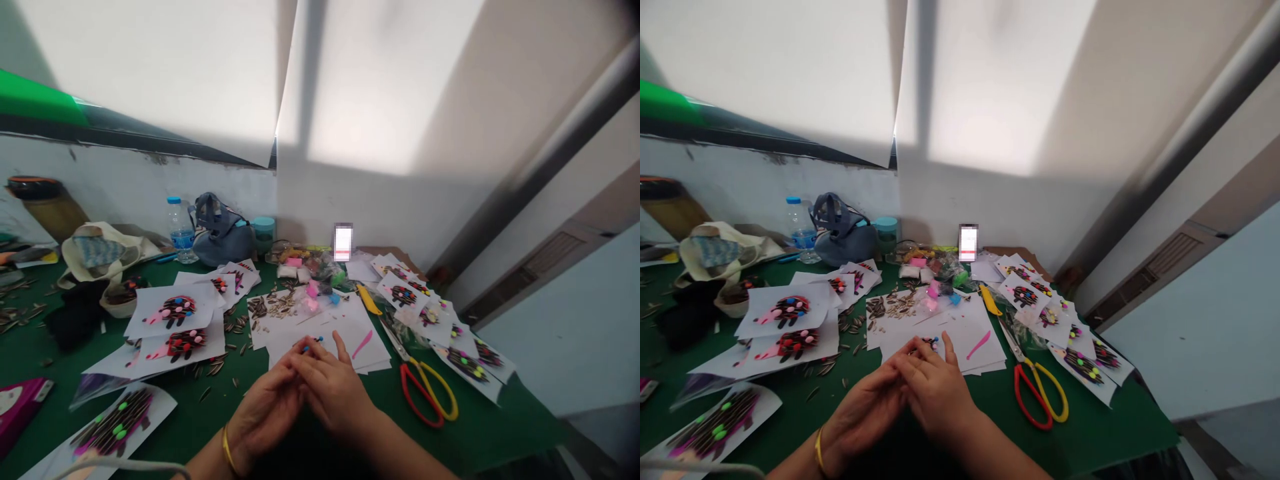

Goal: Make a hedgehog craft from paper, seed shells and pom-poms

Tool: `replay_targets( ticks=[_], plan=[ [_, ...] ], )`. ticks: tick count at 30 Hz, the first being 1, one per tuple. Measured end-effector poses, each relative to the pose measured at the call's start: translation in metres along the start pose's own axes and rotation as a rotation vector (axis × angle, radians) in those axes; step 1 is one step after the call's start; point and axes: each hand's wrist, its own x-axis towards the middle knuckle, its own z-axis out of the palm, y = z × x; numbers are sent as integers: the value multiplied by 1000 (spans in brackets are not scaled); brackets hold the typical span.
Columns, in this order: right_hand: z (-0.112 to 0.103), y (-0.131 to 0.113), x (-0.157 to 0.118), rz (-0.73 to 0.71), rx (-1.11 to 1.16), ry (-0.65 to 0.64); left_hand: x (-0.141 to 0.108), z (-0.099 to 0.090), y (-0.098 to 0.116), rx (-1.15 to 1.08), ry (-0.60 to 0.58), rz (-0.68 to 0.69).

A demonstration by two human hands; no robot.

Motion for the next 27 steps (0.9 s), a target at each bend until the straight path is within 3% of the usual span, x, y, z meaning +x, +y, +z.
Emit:
replay_targets(
  ticks=[7, 14, 17, 21, 27],
  plan=[
    [-16, -5, 5, 61, 108, 223, -3, 5, 2, 23, 37, -16],
    [10, -15, 4, -23, 82, 127, 15, 2, -5, -125, 69, -56],
    [15, -17, 5, -44, 27, 92, 15, 2, -2, -141, 28, -37],
    [2, -20, 9, -48, -4, 74, 12, -3, 3, -153, -51, -9],
    [2, -25, 16, -119, -71, -35, 18, -13, -10, -127, -317, -24]
  ],
)
